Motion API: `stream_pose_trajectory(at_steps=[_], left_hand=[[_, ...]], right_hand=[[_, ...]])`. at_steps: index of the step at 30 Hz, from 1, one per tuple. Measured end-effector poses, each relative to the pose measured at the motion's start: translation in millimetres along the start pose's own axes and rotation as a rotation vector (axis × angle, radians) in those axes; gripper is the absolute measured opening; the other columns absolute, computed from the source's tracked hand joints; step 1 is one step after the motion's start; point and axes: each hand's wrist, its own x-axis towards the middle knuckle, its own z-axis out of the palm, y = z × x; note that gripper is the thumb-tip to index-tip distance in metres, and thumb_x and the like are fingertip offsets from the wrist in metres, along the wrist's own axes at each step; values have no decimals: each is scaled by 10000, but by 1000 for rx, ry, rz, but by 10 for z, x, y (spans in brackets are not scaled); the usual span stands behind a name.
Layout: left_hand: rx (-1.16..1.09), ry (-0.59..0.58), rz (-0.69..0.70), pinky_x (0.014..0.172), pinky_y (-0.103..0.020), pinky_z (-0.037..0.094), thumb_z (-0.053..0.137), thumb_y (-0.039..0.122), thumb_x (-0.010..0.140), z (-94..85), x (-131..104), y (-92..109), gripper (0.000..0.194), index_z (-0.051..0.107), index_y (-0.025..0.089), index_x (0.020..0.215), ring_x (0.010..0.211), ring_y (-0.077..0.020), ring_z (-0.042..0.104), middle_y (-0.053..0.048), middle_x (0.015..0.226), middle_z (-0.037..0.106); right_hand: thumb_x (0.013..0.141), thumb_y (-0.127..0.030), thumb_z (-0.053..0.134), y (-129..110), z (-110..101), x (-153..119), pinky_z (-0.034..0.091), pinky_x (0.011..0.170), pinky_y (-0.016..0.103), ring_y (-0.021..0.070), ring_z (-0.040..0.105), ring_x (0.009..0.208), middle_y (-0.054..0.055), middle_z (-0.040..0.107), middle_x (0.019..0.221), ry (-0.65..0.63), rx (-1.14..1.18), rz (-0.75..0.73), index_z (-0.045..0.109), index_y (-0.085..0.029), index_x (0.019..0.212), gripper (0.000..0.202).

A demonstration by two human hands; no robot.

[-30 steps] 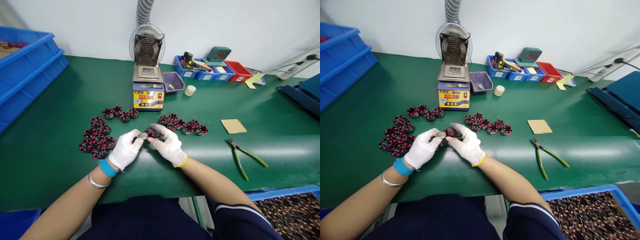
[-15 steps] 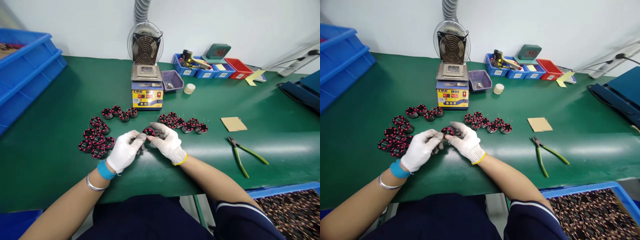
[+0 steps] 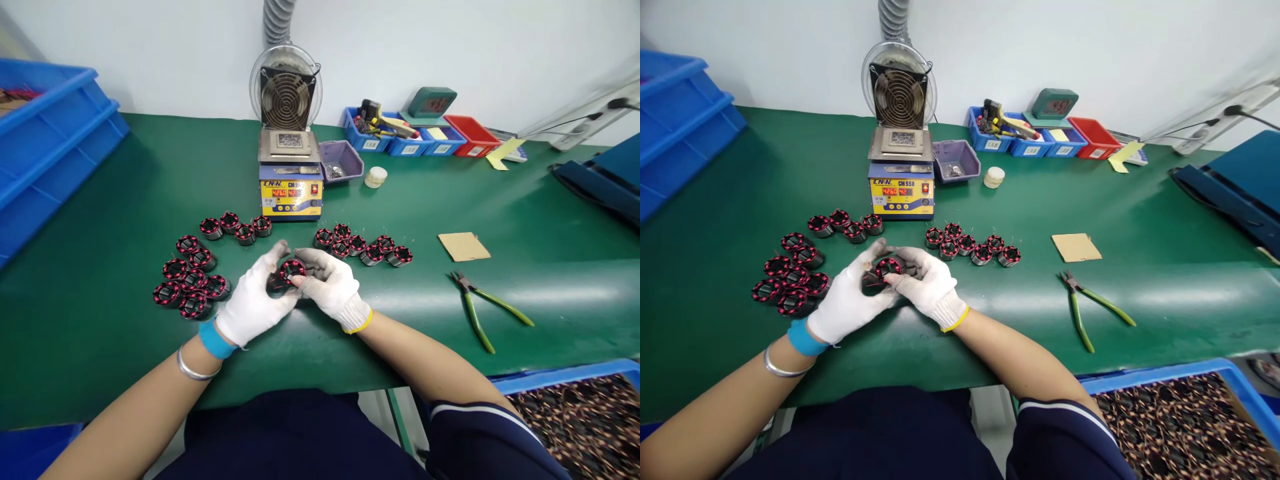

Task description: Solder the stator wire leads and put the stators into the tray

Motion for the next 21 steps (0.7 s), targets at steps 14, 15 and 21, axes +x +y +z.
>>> stream_pose_trajectory(at_steps=[14,15,21], left_hand=[[186,118,-63,971,-362,495,713,386,707,22,15,-39,505,617,167,1152,1042,-241,633,-74,1132,669],[161,121,-82,970,-366,497,719,409,705,29,13,-39,515,617,173,1151,1034,-241,637,-70,1132,670],[54,117,-88,975,-367,493,712,428,713,49,6,-101,529,602,189,1171,1043,-231,633,-61,1156,659]], right_hand=[[849,-276,511,-56,-127,-22,510,882,335,186,642,932,52,691,970,34,-568,-322,667,-217,971,206],[846,-288,511,-59,-140,-3,523,840,334,183,648,876,50,691,920,60,-524,-276,661,-212,937,191],[670,-374,702,-29,-41,66,557,715,329,189,659,809,58,686,883,-58,25,109,596,-174,998,398]])
